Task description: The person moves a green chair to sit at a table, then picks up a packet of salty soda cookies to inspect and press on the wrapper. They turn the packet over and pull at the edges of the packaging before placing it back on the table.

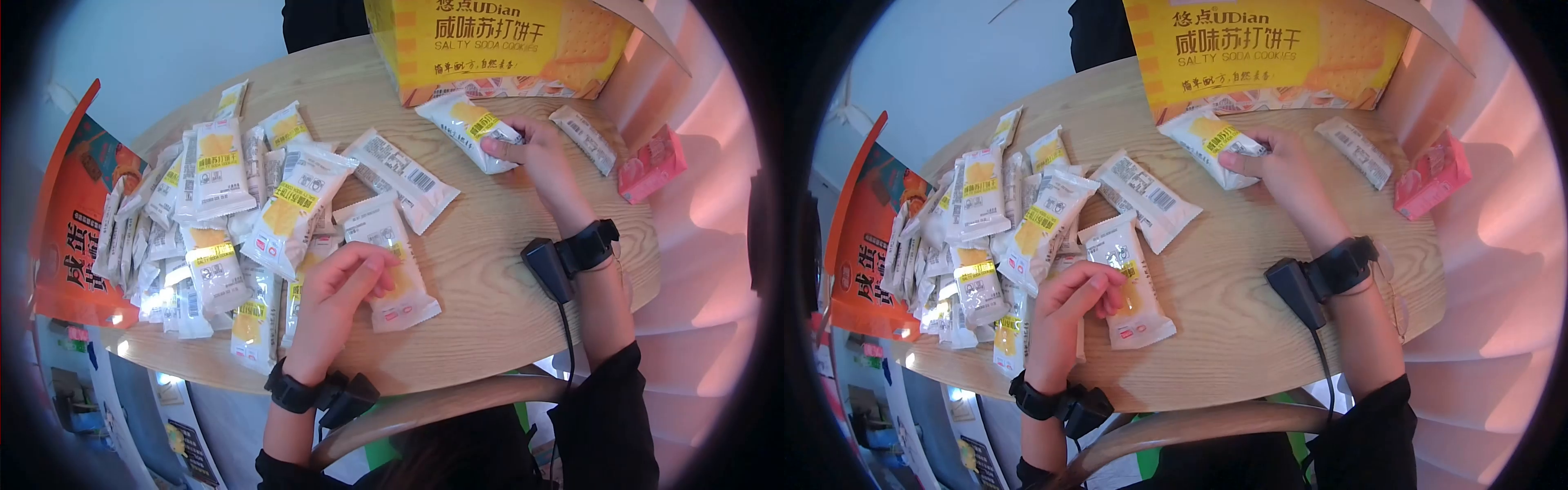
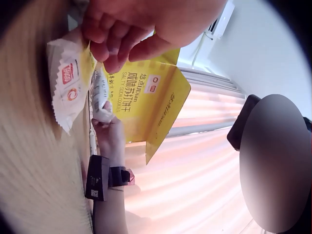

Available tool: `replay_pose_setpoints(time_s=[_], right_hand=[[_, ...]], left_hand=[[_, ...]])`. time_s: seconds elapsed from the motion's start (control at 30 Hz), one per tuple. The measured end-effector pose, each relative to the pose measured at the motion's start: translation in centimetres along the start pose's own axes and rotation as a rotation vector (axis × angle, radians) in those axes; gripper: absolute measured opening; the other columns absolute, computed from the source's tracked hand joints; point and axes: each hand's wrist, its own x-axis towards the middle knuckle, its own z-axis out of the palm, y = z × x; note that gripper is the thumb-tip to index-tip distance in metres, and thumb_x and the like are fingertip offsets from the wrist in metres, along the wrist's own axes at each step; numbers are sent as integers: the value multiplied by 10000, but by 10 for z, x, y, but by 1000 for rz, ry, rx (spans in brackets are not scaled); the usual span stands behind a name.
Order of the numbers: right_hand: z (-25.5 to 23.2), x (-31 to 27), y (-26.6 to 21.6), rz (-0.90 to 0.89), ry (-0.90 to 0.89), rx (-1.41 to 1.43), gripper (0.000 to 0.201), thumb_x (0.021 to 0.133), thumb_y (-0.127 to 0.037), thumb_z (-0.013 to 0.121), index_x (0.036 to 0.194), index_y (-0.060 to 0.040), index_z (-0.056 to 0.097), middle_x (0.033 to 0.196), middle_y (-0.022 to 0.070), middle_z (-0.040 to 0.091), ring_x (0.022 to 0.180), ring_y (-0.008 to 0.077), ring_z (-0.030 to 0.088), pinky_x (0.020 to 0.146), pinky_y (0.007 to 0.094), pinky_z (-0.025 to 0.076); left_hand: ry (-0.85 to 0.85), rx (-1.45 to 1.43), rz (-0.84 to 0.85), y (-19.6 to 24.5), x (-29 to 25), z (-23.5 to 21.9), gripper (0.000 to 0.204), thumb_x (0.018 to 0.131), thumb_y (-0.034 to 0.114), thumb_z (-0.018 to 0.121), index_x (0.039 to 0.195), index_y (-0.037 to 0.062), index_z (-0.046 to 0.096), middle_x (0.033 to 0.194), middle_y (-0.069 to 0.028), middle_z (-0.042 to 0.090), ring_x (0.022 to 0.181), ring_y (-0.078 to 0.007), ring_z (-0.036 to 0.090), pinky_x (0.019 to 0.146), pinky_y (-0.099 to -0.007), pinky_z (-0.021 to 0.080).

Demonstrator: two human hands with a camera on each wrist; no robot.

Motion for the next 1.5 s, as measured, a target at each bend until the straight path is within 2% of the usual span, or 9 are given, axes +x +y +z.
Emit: replay_pose_setpoints(time_s=[0.33, 0.47, 0.53, 0.77, 1.0, 1.07, 1.17, 1.23, 1.5], right_hand=[[36, -47, -25, -234, -670, 327, 288, 608, -114, 641, 849, -6, 527, 743, 22, 538, 672, 70, 493, 595, 190, 387], [31, -37, -21, -78, -330, 201, 280, 624, -89, 618, 870, -10, 510, 766, 22, 523, 694, 81, 482, 640, 192, 375], [25, -25, -9, 52, -15, 312, 279, 650, -116, 589, 890, -2, 504, 791, 38, 522, 743, 92, 472, 685, 200, 355], [19, -14, 3, -45, 155, 72, 317, 671, -95, 519, 977, -29, 467, 958, 64, 451, 884, 120, 407, 765, 220, 297], [23, -25, -8, -552, 192, -507, 373, 640, -119, 555, 999, -77, 463, 1003, 41, 429, 918, 161, 403, 795, 259, 294], [27, -30, -16, -679, 157, -563, 399, 632, -145, 577, 1007, -76, 461, 1000, 44, 437, 922, 169, 408, 797, 268, 297], [29, -40, -30, -500, -337, -134, 517, 595, -203, 633, 1052, -72, 432, 999, 54, 454, 913, 170, 427, 786, 267, 314], [26, -41, -31, -145, -912, -41, 650, 539, -221, 682, 1092, -49, 388, 1002, 67, 459, 900, 159, 441, 774, 265, 332], [38, -52, -29, 5, -746, 328, 353, 658, -177, 603, 944, -3, 492, 816, 70, 535, 672, 97, 500, 550, 197, 408]], left_hand=[[72, -76, 109, -5, -7, 5, 255, 692, 163, 561, 892, 37, 467, 914, -57, 463, 802, -130, 440, 687, -240, 352], [230, 536, 432, -4, 3, -5, 274, 669, 122, 561, 908, 38, 455, 966, -88, 439, 895, -198, 400, 772, -295, 311], [531, 819, 533, -6, 6, -6, 298, 650, 109, 556, 923, 39, 456, 1006, -113, 410, 950, -248, 348, 816, -327, 262], [857, 1384, 440, -7, 13, -17, 299, 634, 78, 530, 921, 44, 455, 1025, -116, 375, 979, -274, 315, 823, -431, 191], [711, 1092, 412, -3, 9, -23, 234, 637, 34, 521, 866, 10, 477, 822, -116, 464, 754, -264, 454, 640, -328, 354], [579, 1068, 668, -4, 7, -22, 202, 622, -20, 516, 823, 2, 502, 714, -110, 476, 639, -257, 475, 544, -291, 379], [407, 904, 702, -2, 1, -7, 224, 589, -52, 531, 805, 6, 521, 706, -108, 486, 628, -252, 481, 546, -295, 388], [382, 884, 737, -4, 1, -5, 232, 581, -56, 541, 803, 9, 527, 703, -107, 490, 624, -248, 485, 540, -289, 390], [325, 798, 747, -5, 3, -4, 318, 562, -4, 601, 866, 5, 508, 732, -92, 497, 656, -229, 491, 557, -277, 393]])
